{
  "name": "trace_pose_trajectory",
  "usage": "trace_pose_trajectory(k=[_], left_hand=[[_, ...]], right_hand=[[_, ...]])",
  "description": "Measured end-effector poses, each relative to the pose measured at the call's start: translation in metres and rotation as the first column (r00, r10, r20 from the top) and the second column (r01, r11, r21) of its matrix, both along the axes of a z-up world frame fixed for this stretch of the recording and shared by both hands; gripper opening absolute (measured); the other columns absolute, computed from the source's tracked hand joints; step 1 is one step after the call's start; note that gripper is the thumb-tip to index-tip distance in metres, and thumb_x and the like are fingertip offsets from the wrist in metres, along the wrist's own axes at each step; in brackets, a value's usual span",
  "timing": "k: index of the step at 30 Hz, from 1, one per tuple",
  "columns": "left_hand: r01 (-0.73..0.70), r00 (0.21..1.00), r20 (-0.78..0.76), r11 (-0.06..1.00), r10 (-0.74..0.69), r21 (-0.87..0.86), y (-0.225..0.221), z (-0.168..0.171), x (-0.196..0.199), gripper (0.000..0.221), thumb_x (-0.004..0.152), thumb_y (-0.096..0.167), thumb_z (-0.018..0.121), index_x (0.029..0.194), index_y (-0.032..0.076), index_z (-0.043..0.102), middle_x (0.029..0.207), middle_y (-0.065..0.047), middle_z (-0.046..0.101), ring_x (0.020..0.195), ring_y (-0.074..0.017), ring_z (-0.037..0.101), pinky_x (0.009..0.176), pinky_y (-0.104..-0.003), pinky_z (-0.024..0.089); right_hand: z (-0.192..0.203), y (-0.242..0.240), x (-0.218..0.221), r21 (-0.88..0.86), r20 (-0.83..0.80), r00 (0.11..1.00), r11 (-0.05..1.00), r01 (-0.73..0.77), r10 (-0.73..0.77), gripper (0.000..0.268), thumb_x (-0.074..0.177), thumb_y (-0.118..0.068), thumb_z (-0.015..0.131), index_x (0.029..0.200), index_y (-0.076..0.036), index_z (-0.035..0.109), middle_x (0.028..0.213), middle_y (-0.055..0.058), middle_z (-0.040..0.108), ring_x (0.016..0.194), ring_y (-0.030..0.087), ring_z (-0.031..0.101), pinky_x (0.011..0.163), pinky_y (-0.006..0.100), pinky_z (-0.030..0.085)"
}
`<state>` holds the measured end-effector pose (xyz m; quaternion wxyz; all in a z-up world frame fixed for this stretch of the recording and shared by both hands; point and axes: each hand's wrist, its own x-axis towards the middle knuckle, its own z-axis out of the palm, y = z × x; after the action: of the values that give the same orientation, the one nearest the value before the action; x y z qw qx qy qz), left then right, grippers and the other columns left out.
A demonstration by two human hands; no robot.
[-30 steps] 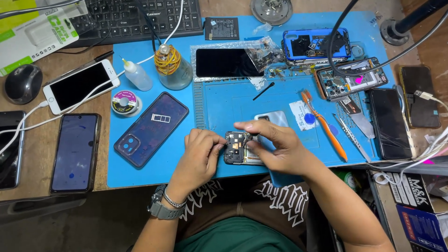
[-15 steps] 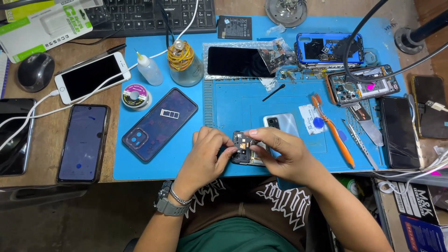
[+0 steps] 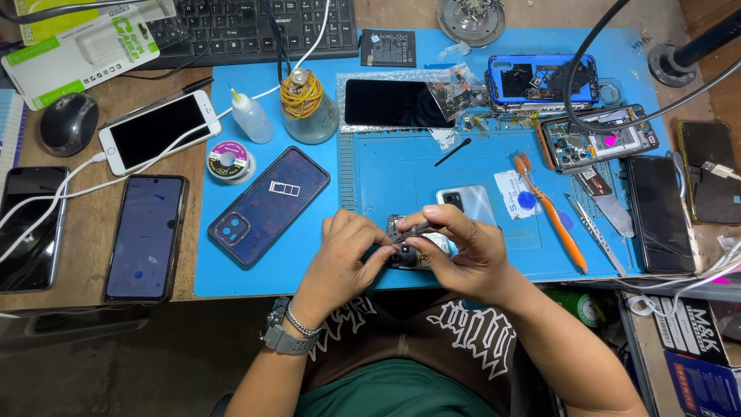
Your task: The person disassembles a smartphone on a blue mat, using a screwdriver to remove screws and a metal spudger to pry open the casing and disconnect internal components. They then pick up a different smartphone and interact with its touchscreen, navigating menus and typing on the virtual keyboard.
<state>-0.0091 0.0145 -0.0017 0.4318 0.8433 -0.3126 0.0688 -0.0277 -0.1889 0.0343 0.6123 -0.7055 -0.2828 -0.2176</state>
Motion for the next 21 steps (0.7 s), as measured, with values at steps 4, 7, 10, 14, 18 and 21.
trace_pose_trajectory(k=[4, 7, 10, 14, 18, 21], left_hand=[[0.001, 1.0, 0.015, 1.0, -0.001, -0.004, 0.001, 0.0, 0.0, 0.014, 0.096, 0.027, 0.069, 0.091, 0.015, 0.066, 0.083, 0.001, 0.059, 0.09, -0.0226, 0.057, 0.084, -0.035, 0.04], [-0.003, 1.0, 0.02, 1.0, 0.003, -0.01, 0.0, 0.001, 0.0, 0.013, 0.096, 0.026, 0.069, 0.091, 0.015, 0.066, 0.083, 0.001, 0.059, 0.09, -0.0229, 0.057, 0.084, -0.035, 0.04], [0.001, 1.0, 0.031, 1.0, -0.001, -0.006, -0.001, 0.004, 0.0, 0.01, 0.097, 0.023, 0.067, 0.091, 0.015, 0.066, 0.082, 0.001, 0.06, 0.089, -0.0229, 0.057, 0.084, -0.035, 0.04], [-0.019, 1.0, 0.021, 1.0, 0.019, 0.005, -0.002, 0.005, -0.001, 0.017, 0.094, 0.028, 0.071, 0.102, 0.013, 0.067, 0.088, -0.001, 0.059, 0.094, -0.0249, 0.055, 0.085, -0.037, 0.039], [-0.066, 0.997, -0.025, 0.996, 0.067, 0.056, -0.002, -0.001, -0.001, 0.04, 0.088, 0.039, 0.074, 0.115, 0.01, 0.067, 0.096, -0.004, 0.053, 0.1, -0.027, 0.047, 0.089, -0.039, 0.035], [-0.068, 0.997, -0.042, 0.996, 0.071, 0.056, -0.002, -0.001, 0.0, 0.044, 0.086, 0.039, 0.074, 0.118, 0.008, 0.067, 0.097, -0.005, 0.052, 0.1, -0.0289, 0.046, 0.09, -0.041, 0.035]], right_hand=[[0.0, -0.001, 0.002, -0.031, 0.001, 1.0, 0.999, -0.019, 0.019, 0.06, 0.08, 0.02, 0.073, 0.135, 0.006, 0.055, 0.099, 0.027, 0.077, 0.087, 0.038, 0.079, 0.078, 0.05, 0.066], [0.004, 0.001, 0.002, -0.032, -0.002, 1.0, 0.999, -0.03, 0.03, 0.059, 0.08, 0.021, 0.072, 0.135, 0.005, 0.056, 0.1, 0.028, 0.077, 0.088, 0.039, 0.079, 0.076, 0.051, 0.066], [0.004, 0.003, 0.004, -0.028, 0.007, 0.999, 0.999, -0.042, 0.042, 0.055, 0.083, 0.02, 0.07, 0.134, 0.005, 0.056, 0.101, 0.027, 0.077, 0.087, 0.037, 0.079, 0.077, 0.049, 0.066], [-0.006, 0.0, 0.007, -0.035, -0.015, 1.0, 0.999, -0.02, 0.02, 0.056, 0.083, 0.02, 0.07, 0.135, 0.004, 0.058, 0.101, 0.027, 0.077, 0.087, 0.036, 0.079, 0.077, 0.049, 0.065], [-0.009, -0.005, 0.014, -0.051, -0.07, 0.997, 0.998, 0.03, -0.034, 0.053, 0.086, 0.017, 0.07, 0.137, 0.004, 0.058, 0.104, 0.025, 0.077, 0.089, 0.031, 0.078, 0.079, 0.045, 0.065], [-0.008, -0.003, 0.014, -0.053, -0.102, 0.994, 0.998, 0.035, -0.04, 0.053, 0.086, 0.016, 0.071, 0.136, 0.004, 0.058, 0.104, 0.025, 0.078, 0.089, 0.03, 0.078, 0.079, 0.045, 0.065]])
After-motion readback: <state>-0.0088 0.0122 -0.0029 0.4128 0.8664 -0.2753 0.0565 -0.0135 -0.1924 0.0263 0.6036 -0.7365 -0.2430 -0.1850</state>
